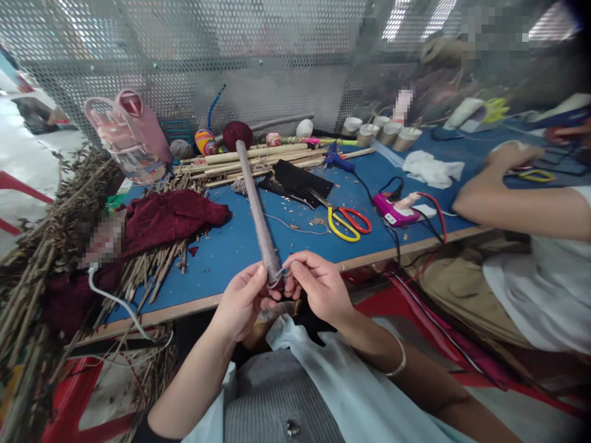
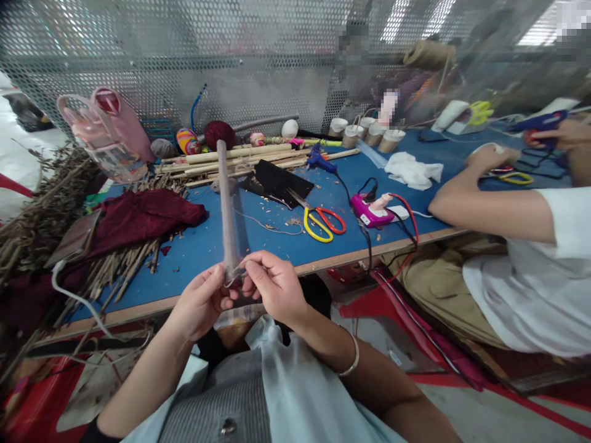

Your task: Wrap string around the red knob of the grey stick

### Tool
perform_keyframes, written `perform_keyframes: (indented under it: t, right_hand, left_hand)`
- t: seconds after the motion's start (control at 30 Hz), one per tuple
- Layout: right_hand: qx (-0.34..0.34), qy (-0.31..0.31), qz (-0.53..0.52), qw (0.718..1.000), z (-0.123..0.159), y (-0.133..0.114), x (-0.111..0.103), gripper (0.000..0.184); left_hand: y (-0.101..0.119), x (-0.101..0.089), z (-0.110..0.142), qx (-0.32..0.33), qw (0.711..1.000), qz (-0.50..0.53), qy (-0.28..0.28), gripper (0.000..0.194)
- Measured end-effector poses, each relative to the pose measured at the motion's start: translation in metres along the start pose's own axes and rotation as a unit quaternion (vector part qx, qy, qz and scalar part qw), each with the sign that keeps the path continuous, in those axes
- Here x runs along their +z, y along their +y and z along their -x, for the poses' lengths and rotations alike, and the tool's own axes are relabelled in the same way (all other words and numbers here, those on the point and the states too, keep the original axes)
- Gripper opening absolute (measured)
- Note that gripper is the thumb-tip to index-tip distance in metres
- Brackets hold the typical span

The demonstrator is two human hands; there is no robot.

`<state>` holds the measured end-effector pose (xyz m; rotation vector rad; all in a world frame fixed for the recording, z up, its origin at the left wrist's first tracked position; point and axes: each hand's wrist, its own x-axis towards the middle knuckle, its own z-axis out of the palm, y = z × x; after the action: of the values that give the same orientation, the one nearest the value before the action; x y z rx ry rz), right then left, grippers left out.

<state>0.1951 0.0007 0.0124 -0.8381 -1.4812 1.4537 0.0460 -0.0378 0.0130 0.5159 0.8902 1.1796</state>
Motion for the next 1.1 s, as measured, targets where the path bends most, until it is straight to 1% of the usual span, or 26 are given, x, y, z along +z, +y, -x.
perform_keyframes:
  t: [0.17, 0.33, 0.43, 0.57, 0.7, 0.8, 0.9, 0.97, 1.0, 1.03, 1.1]
  right_hand:
    - [0.003, -0.017, -0.017, 1.0, -0.006, -0.009, -0.003, 0.023]
    - [-0.032, 0.003, -0.02, 0.999, -0.012, -0.02, -0.009, 0.021]
    - [-0.042, -0.017, -0.014, 0.999, -0.013, -0.024, -0.01, 0.02]
    - [-0.046, -0.051, -0.039, 0.997, -0.012, -0.031, -0.009, 0.018]
    - [-0.071, -0.062, -0.043, 0.995, -0.014, -0.042, -0.008, 0.017]
    - [-0.07, -0.071, -0.037, 0.994, -0.016, -0.046, -0.007, 0.017]
    - [-0.066, -0.08, -0.034, 0.994, -0.018, -0.045, -0.005, 0.016]
    - [-0.067, -0.083, -0.027, 0.994, -0.019, -0.043, -0.004, 0.016]
    - [-0.068, -0.084, -0.025, 0.994, -0.019, -0.042, -0.004, 0.016]
    - [-0.067, -0.083, -0.025, 0.994, -0.02, -0.042, -0.004, 0.017]
    - [-0.062, -0.076, -0.03, 0.995, -0.021, -0.042, -0.006, 0.018]
  left_hand:
    - [0.003, -0.002, -0.001, -0.026, 1.0, 0.008, -0.007, 0.036]
    - [0.001, -0.003, -0.003, -0.038, 0.999, 0.03, -0.008, 0.034]
    - [-0.001, -0.005, -0.003, -0.036, 0.999, 0.034, -0.013, 0.031]
    - [-0.001, -0.005, -0.002, -0.038, 0.998, 0.034, -0.029, 0.027]
    - [-0.001, -0.004, -0.002, -0.033, 0.998, 0.04, -0.043, 0.022]
    - [0.0, -0.003, -0.003, -0.034, 0.997, 0.046, -0.05, 0.019]
    - [0.0, -0.002, -0.004, -0.043, 0.996, 0.054, -0.048, 0.016]
    - [0.002, 0.0, -0.003, -0.045, 0.997, 0.056, -0.032, 0.021]
    - [0.003, 0.0, -0.002, -0.044, 0.997, 0.057, -0.022, 0.028]
    - [0.004, 0.001, -0.001, -0.042, 0.997, 0.058, -0.012, 0.036]
    - [0.005, 0.003, 0.001, -0.035, 0.997, 0.065, -0.01, 0.06]
